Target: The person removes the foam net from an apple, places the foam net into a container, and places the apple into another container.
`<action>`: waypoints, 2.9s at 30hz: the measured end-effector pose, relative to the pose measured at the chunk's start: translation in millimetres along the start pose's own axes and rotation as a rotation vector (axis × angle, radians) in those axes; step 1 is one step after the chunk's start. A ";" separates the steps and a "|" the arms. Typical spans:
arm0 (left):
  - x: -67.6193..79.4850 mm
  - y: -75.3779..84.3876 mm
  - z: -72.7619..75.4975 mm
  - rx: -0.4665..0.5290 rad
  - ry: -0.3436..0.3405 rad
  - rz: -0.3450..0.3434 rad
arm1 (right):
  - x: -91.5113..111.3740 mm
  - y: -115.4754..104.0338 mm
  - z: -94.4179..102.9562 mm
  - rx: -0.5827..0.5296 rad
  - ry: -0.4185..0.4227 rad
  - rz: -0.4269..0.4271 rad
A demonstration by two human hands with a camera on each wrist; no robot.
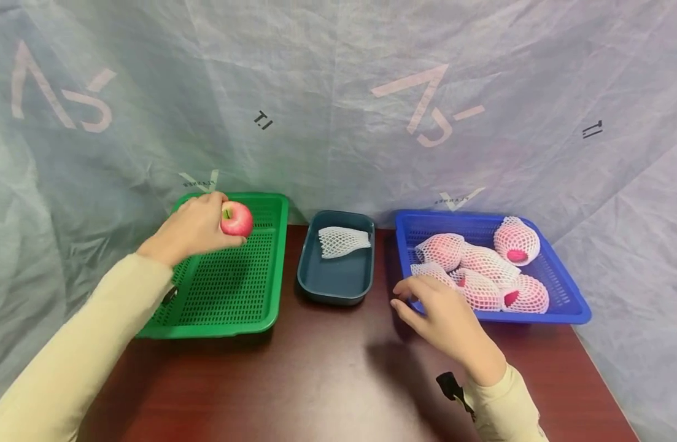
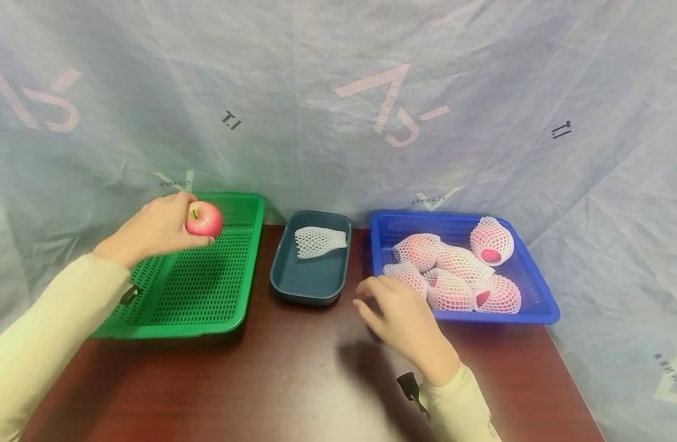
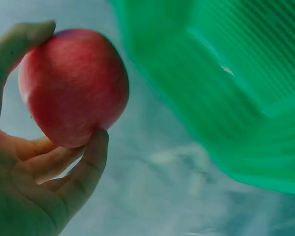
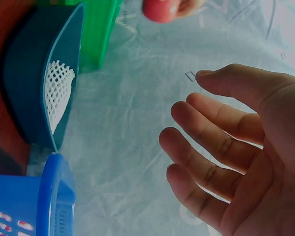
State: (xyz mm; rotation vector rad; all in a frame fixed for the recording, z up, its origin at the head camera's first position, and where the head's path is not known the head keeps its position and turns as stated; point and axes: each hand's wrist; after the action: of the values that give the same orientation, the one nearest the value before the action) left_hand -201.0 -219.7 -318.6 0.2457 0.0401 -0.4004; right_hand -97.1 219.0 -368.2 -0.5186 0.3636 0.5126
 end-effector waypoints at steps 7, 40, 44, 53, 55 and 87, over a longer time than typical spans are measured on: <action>-41.1 -70.3 -40.6 0.062 -0.168 0.114 | 15.2 7.3 5.5 0.000 -0.031 -0.077; 69.0 85.6 -52.9 -0.027 0.187 -0.101 | 24.5 12.3 4.6 0.049 -0.013 -0.018; 90.9 107.0 -66.9 -0.013 0.255 -0.125 | 22.0 10.0 0.0 0.040 -0.020 -0.014; 99.6 108.7 -75.9 0.028 0.258 -0.120 | 17.1 18.4 4.3 0.084 -0.049 -0.047; 99.7 108.7 -77.1 0.036 0.244 -0.121 | 13.7 25.2 11.7 0.119 -0.055 -0.070; 114.4 99.2 -77.9 0.065 0.158 -0.029 | -55.8 260.9 53.8 0.500 -0.357 -1.011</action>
State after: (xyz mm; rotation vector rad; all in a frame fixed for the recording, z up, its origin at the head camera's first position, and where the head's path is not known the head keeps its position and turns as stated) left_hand -56.2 -155.7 -381.3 0.3412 0.1858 -0.4108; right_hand -274.4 423.4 -397.3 -0.0707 -0.1399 -0.4645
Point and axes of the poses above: each hand's wrist, its own x-axis away from the middle knuckle, its own z-axis out of the back of the hand, y = z × x, and after that the axes turned 9 degrees about -z, right-handed
